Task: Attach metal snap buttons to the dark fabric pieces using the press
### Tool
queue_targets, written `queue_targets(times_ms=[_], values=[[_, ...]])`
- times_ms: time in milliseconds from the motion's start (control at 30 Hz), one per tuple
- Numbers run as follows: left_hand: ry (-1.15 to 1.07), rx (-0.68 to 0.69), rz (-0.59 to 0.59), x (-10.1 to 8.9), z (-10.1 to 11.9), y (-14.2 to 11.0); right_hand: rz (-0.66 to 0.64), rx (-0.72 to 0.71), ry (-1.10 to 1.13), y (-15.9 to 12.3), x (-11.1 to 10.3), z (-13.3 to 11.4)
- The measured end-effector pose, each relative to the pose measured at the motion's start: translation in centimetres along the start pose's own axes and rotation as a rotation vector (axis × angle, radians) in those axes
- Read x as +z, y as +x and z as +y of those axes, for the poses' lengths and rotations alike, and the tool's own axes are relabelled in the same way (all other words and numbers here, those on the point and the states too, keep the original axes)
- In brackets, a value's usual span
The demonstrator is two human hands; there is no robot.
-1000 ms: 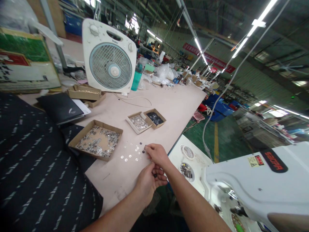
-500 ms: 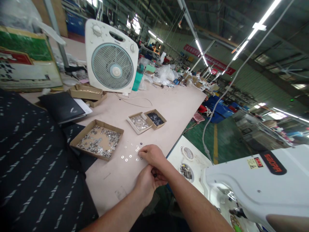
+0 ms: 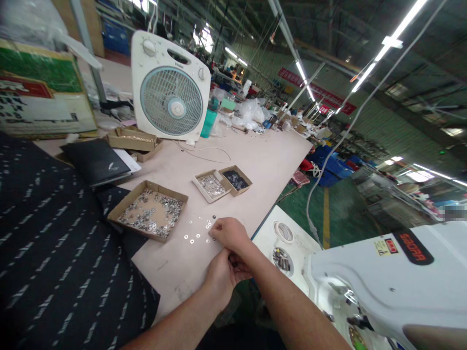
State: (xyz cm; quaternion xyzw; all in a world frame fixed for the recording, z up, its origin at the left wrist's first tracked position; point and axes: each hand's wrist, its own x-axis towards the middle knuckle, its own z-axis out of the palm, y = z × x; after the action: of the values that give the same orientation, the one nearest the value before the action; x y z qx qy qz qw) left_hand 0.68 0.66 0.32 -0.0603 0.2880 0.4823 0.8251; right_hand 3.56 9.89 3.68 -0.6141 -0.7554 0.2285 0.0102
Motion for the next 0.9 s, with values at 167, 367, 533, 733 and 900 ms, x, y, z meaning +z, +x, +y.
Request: queue_targets(times_ms=[167, 367, 533, 733, 900], values=[[-0.006, 0.0, 0.013, 0.1, 0.1, -0.1, 0.046, 0.017, -0.01, -0.1, 0.0, 0.0], [-0.006, -0.003, 0.015, 0.2, 0.3, -0.6, 0.041, -0.051, -0.091, -0.3, -0.1, -0.1], [-0.004, -0.022, -0.035, 0.2, 0.4, -0.8, 0.099, -0.035, 0.007, -1.2, -1.5, -0.3], [-0.041, -0.05, -0.111, -0.5, 0.6, -0.7, 0.273, 0.074, 0.238, -7.1, -3.7, 1.1], [-0.114, -0.079, -0.2, -0.7, 0.8, -1.2, 0.169, -0.119, 0.022, -11.9, -2.9, 2.7]])
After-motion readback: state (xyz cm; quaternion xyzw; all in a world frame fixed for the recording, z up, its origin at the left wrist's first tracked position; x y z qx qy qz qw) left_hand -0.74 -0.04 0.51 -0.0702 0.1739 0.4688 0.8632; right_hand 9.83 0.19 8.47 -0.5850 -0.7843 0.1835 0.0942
